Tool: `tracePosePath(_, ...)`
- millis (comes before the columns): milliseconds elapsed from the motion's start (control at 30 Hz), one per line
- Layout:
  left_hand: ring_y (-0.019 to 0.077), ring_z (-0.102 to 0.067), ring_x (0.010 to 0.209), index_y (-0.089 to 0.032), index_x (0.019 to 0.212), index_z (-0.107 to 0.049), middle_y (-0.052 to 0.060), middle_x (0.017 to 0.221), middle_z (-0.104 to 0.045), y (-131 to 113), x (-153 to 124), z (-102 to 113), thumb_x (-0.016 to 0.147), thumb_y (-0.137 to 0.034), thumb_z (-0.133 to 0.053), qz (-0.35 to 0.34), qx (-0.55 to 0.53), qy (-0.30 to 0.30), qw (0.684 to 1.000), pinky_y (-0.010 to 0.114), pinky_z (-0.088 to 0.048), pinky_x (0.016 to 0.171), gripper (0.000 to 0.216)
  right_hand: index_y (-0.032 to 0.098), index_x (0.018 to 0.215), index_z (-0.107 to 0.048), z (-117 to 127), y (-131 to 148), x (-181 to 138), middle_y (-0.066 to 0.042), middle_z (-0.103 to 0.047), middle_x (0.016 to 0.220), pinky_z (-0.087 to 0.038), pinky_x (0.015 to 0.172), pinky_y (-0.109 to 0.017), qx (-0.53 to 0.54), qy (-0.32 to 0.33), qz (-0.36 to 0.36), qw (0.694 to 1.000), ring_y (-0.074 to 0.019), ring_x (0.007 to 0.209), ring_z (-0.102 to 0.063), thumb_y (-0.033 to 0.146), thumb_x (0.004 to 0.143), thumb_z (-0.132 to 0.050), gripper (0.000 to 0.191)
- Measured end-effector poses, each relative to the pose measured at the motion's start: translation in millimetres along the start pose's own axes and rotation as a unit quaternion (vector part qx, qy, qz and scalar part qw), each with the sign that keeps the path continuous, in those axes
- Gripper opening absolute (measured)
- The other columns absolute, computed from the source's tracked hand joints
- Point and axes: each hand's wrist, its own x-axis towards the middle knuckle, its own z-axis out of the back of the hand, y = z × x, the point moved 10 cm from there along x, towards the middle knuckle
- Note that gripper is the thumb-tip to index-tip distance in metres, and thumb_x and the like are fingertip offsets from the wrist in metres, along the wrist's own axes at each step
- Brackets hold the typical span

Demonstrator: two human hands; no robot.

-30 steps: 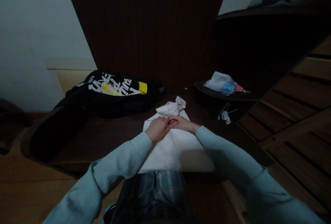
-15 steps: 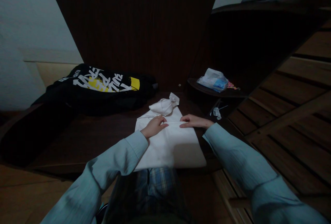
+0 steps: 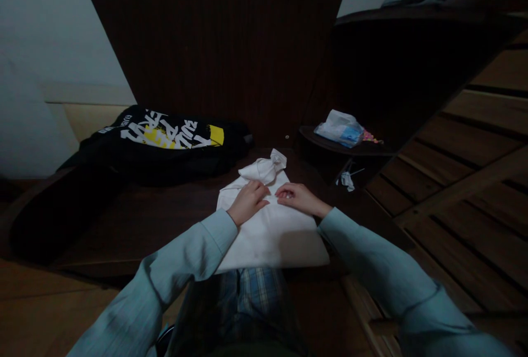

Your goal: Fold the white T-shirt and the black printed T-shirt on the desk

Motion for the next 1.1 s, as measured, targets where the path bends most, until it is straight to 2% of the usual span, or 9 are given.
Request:
tracePosePath(133, 0.0212, -0.05, 0.087, -0.017, 0.088, -0.056, 0.006, 0.087, -0.054, 8, -6, 4, 0.075, -0.027, -0.059, 0.025, -0.002, 0.017, 1.0, 0.034, -0.042, 0.078, 0.017, 0.016, 0.08, -0.064, -20, 3, 4, -0.003, -0.06, 0.076, -0.043, 0.069, -0.027, 0.017, 0.019, 0.012, 1.0, -0.0142, 0.071, -0.055, 0.027, 0.069, -0.062, 0.016)
tracePosePath(267, 0.0193, -0.051, 0.081, -0.017, 0.084, -0.055, 0.003, 0.078, -0.053, 20, -10, 4, 0.073, -0.025, -0.062, 0.059, -0.044, 0.024, 0.997, 0.032, -0.043, 0.075, 0.015, 0.017, 0.072, -0.06, -25, -2, 10, -0.002, -0.056, 0.075, -0.042, 0.067, -0.027, 0.01, -0.003, 0.014, 1.0, -0.0145, 0.072, -0.052, 0.026, 0.064, -0.066, 0.014)
tracePosePath(400, 0.0168, -0.051, 0.074, -0.016, 0.078, -0.054, 0.002, 0.076, -0.053, 27, -10, 2, 0.07, -0.023, -0.064, 0.078, -0.092, 0.013, 0.993, 0.029, -0.043, 0.069, 0.015, 0.017, 0.067, -0.055, -30, -2, 12, 0.0, -0.055, 0.074, -0.041, 0.069, -0.028, 0.052, -0.009, 0.03, 0.998, -0.0143, 0.072, -0.051, 0.025, 0.065, -0.065, 0.013)
tracePosePath(600, 0.0139, -0.051, 0.066, -0.015, 0.075, -0.058, 0.001, 0.071, -0.055, 34, -10, 1, 0.071, -0.021, -0.061, 0.112, -0.135, 0.004, 0.985, 0.026, -0.041, 0.063, 0.008, 0.018, 0.068, -0.054, -28, -2, 8, 0.0, -0.057, 0.072, -0.041, 0.071, -0.029, 0.108, -0.038, 0.027, 0.993, -0.0146, 0.072, -0.053, 0.027, 0.066, -0.062, 0.013)
tracePosePath(767, 0.0137, -0.054, 0.068, -0.015, 0.071, -0.062, 0.002, 0.072, -0.061, 32, -6, 6, 0.07, -0.019, -0.063, 0.103, -0.159, -0.02, 0.982, 0.025, -0.04, 0.066, 0.005, 0.018, 0.067, -0.055, -27, -5, 7, 0.0, -0.058, 0.069, -0.041, 0.07, -0.028, 0.124, -0.05, 0.011, 0.991, -0.014, 0.07, -0.053, 0.03, 0.069, -0.06, 0.013)
tracePosePath(967, 0.0123, -0.052, 0.063, -0.014, 0.074, -0.062, 0.001, 0.07, -0.061, 33, -9, 2, 0.075, -0.022, -0.057, 0.107, -0.147, -0.003, 0.983, 0.023, -0.04, 0.061, 0.009, 0.017, 0.069, -0.054, -27, -5, 9, 0.001, -0.056, 0.069, -0.039, 0.067, -0.026, 0.091, -0.04, 0.011, 0.995, -0.0135, 0.069, -0.051, 0.033, 0.069, -0.06, 0.017)
tracePosePath(1100, 0.0139, -0.053, 0.068, -0.015, 0.075, -0.061, 0.002, 0.073, -0.06, 38, -12, 4, 0.076, -0.025, -0.056, 0.106, -0.109, 0.003, 0.988, 0.025, -0.042, 0.066, 0.011, 0.017, 0.071, -0.055, -24, -6, 10, 0.002, -0.054, 0.065, -0.036, 0.059, -0.024, 0.017, 0.017, -0.012, 1.0, -0.0126, 0.063, -0.049, 0.036, 0.067, -0.062, 0.021)
